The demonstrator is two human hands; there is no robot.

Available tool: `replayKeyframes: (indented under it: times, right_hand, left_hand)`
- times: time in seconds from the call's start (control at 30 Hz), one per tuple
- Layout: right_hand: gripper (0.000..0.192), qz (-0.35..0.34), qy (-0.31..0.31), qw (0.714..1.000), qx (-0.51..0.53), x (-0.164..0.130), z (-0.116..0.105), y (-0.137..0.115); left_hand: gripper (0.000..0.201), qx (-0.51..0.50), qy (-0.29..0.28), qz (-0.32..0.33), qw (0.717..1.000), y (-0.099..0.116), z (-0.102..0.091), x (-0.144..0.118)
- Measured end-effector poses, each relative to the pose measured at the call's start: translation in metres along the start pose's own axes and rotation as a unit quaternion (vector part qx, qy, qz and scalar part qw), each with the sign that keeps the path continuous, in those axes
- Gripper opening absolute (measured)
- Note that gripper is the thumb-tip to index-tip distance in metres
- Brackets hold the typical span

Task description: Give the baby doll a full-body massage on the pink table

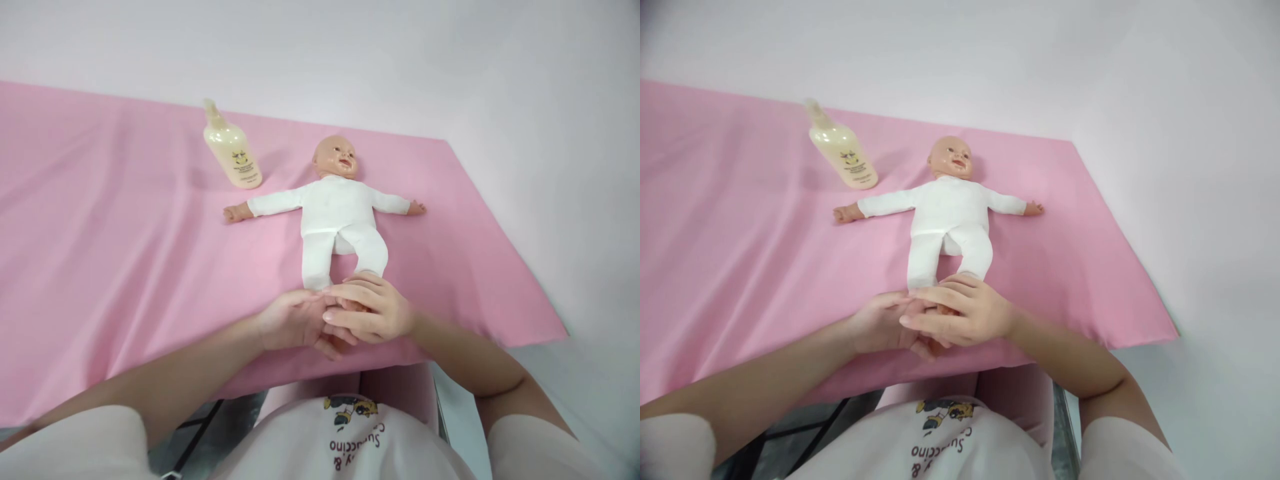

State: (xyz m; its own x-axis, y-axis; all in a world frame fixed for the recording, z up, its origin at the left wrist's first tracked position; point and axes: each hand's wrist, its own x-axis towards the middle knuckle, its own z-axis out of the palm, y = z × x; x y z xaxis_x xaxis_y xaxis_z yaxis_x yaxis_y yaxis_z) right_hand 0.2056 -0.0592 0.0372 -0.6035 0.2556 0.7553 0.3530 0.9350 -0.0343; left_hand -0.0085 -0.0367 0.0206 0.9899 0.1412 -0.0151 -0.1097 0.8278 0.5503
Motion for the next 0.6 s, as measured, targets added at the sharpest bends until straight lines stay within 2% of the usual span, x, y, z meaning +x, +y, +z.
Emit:
replayKeyframes:
  times: [0.13, 0.23, 0.4, 0.6]
  right_hand:
    - [0.027, -0.003, 0.032, 0.999, 0.021, 0.004, -0.001, 0.002]
    - [0.030, 0.012, 0.028, 0.999, 0.023, 0.002, -0.001, 0.004]
    - [0.052, 0.061, -0.025, 0.998, 0.018, -0.005, 0.001, 0.011]
    - [0.070, 0.117, -0.022, 0.993, -0.009, -0.008, 0.001, 0.013]
  left_hand:
    - [0.055, -0.002, 0.019, -0.004, 1.000, -0.001, -0.001, 0.000]
    - [0.054, -0.004, 0.024, -0.006, 1.000, -0.002, -0.004, 0.001]
    - [0.053, -0.028, 0.018, 0.014, 0.999, -0.003, -0.007, 0.000]
    - [0.043, -0.045, 0.033, 0.027, 0.998, -0.003, -0.004, 0.000]
